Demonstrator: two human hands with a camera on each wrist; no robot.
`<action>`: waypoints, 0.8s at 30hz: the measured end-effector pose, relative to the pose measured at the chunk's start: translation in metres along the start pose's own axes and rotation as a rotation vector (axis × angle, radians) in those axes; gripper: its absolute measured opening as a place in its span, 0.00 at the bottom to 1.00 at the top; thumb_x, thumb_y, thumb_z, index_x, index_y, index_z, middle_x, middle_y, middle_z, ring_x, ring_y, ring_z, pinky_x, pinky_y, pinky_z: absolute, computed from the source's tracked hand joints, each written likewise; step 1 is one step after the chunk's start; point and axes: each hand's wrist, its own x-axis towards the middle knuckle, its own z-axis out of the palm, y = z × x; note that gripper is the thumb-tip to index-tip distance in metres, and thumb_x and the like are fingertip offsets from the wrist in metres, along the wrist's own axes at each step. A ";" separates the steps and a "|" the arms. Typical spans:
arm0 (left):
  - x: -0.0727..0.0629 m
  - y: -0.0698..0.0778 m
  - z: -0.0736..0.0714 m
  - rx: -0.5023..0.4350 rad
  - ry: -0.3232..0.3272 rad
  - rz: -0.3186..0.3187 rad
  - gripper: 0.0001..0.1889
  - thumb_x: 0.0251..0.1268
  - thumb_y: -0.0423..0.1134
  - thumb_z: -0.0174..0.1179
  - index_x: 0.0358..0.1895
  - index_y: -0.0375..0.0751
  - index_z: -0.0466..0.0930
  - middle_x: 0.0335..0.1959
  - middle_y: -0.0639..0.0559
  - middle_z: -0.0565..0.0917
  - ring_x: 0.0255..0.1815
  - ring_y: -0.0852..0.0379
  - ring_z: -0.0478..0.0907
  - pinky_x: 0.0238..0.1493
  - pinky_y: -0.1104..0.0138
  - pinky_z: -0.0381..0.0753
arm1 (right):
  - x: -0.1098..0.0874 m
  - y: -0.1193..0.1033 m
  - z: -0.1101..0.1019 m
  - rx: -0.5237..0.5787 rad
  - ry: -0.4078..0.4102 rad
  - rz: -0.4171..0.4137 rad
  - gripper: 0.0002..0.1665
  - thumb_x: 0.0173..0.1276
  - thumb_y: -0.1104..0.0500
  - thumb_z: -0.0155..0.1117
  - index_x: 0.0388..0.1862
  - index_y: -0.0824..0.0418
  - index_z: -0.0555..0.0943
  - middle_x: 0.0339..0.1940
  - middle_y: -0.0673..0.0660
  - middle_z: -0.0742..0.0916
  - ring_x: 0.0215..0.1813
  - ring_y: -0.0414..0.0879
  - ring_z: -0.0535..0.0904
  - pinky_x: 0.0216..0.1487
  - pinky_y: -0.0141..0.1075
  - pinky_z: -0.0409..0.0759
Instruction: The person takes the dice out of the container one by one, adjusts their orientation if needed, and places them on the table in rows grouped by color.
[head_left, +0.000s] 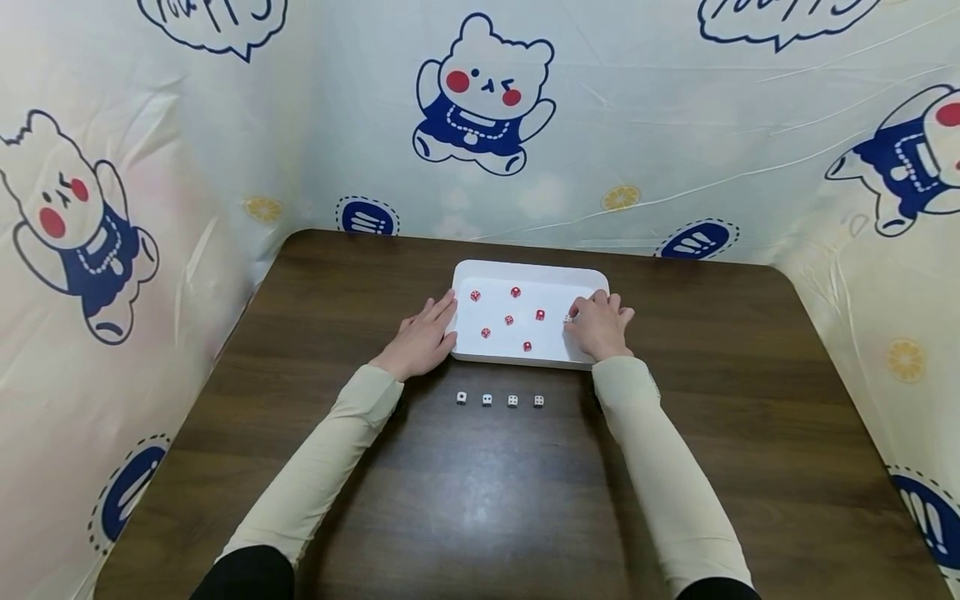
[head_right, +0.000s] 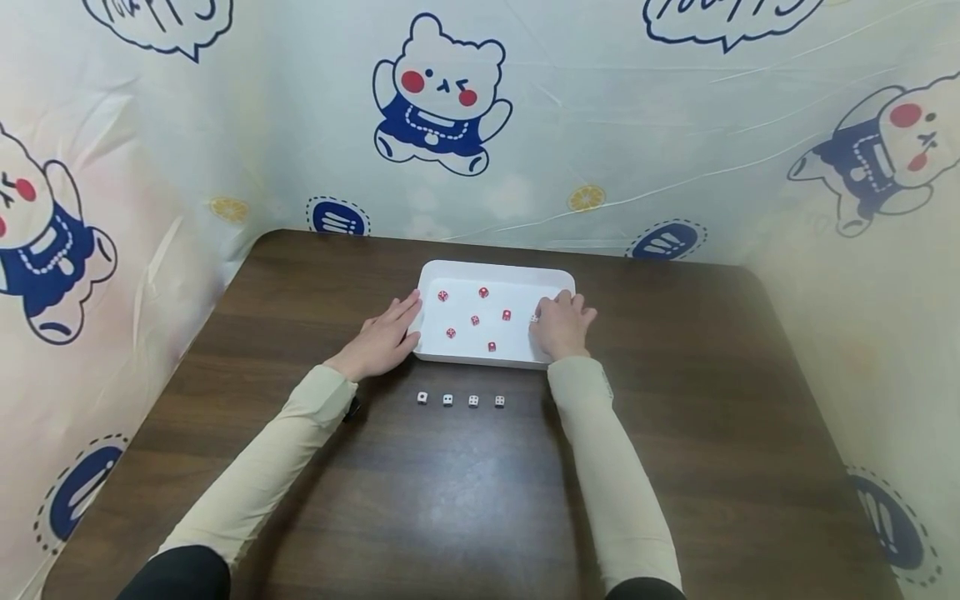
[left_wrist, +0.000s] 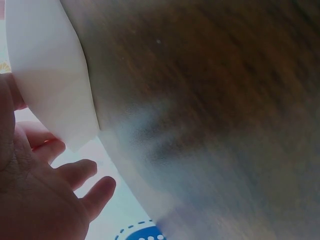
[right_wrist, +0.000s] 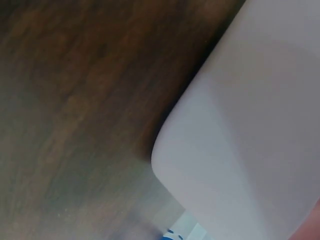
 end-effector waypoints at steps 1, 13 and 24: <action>0.000 0.000 0.000 -0.002 0.000 -0.001 0.34 0.75 0.50 0.43 0.78 0.45 0.45 0.81 0.55 0.40 0.80 0.42 0.41 0.72 0.40 0.50 | 0.000 0.000 0.000 -0.001 -0.002 0.001 0.10 0.65 0.53 0.63 0.41 0.58 0.81 0.53 0.65 0.72 0.58 0.62 0.59 0.57 0.61 0.51; -0.001 0.001 0.000 0.002 0.006 0.005 0.34 0.75 0.50 0.43 0.78 0.44 0.45 0.81 0.55 0.41 0.80 0.41 0.41 0.72 0.40 0.50 | 0.000 0.000 0.002 -0.003 0.005 0.010 0.09 0.64 0.53 0.64 0.38 0.58 0.81 0.53 0.65 0.73 0.58 0.61 0.59 0.56 0.60 0.51; -0.002 0.002 -0.003 -0.010 0.013 0.012 0.32 0.75 0.48 0.42 0.77 0.43 0.47 0.81 0.56 0.41 0.80 0.42 0.42 0.71 0.41 0.52 | -0.001 -0.002 0.001 0.001 0.007 0.013 0.11 0.64 0.53 0.63 0.40 0.58 0.82 0.54 0.66 0.73 0.57 0.62 0.59 0.55 0.60 0.52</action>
